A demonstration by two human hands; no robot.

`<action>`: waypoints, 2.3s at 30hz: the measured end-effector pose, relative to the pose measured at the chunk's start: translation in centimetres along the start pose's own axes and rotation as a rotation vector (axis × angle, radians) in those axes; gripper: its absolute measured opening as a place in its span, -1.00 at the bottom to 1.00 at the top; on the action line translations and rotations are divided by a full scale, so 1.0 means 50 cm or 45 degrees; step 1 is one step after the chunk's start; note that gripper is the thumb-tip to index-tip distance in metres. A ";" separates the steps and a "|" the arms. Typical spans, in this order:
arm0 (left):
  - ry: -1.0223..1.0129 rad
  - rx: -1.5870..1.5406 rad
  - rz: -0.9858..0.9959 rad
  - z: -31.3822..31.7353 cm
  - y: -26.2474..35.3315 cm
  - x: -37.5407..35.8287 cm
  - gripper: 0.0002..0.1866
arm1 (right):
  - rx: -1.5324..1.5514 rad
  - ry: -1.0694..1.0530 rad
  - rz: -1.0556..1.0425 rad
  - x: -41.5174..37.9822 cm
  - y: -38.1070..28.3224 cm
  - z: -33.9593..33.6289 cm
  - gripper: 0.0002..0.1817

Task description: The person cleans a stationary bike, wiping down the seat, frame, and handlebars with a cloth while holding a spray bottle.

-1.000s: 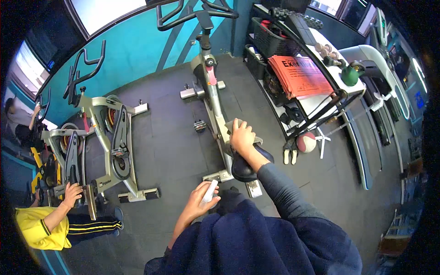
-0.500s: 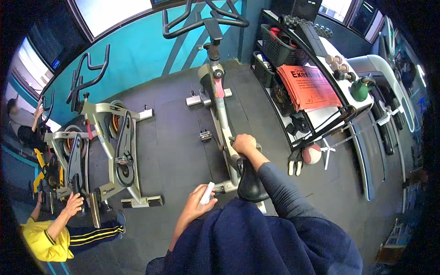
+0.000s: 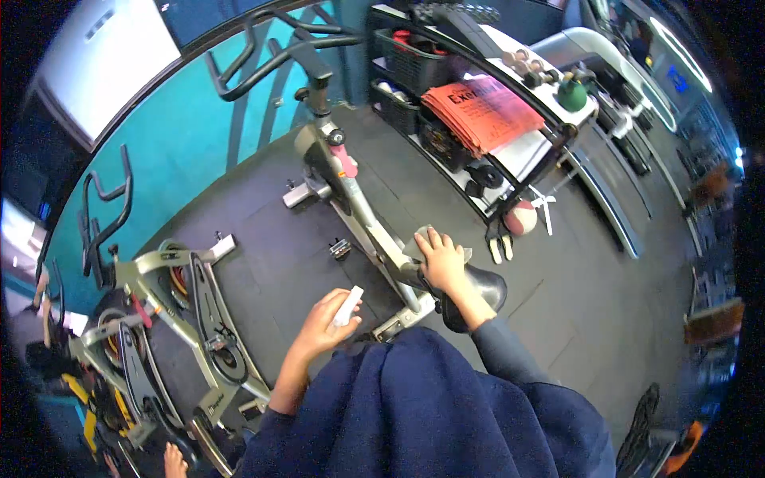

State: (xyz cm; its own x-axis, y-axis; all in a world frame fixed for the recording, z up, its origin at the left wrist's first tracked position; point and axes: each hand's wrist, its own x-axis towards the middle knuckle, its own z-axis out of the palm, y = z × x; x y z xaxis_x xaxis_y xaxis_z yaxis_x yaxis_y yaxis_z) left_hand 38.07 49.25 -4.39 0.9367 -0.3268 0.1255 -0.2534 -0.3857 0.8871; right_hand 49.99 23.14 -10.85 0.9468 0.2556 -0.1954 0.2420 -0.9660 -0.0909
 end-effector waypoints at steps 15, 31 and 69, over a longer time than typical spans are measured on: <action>-0.438 -0.291 0.186 0.028 0.026 0.109 -0.64 | -0.134 0.267 0.079 -0.343 0.029 0.032 -0.26; -0.229 -0.182 -0.038 -0.011 0.008 -0.023 -0.65 | 0.481 -0.018 0.328 -0.008 0.058 -0.019 -0.31; -0.106 -0.262 -0.013 -0.112 -0.083 -0.052 -0.61 | -0.078 0.328 0.411 -0.014 -0.019 0.007 -0.33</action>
State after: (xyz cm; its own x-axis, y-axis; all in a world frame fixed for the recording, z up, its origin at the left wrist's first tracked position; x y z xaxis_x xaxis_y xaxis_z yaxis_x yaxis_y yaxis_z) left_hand 38.02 56.52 -5.90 0.9138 -0.3969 0.0866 -0.1814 -0.2080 0.9612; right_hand 49.05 23.90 -10.98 0.9963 -0.0716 0.0474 -0.0714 -0.9974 -0.0055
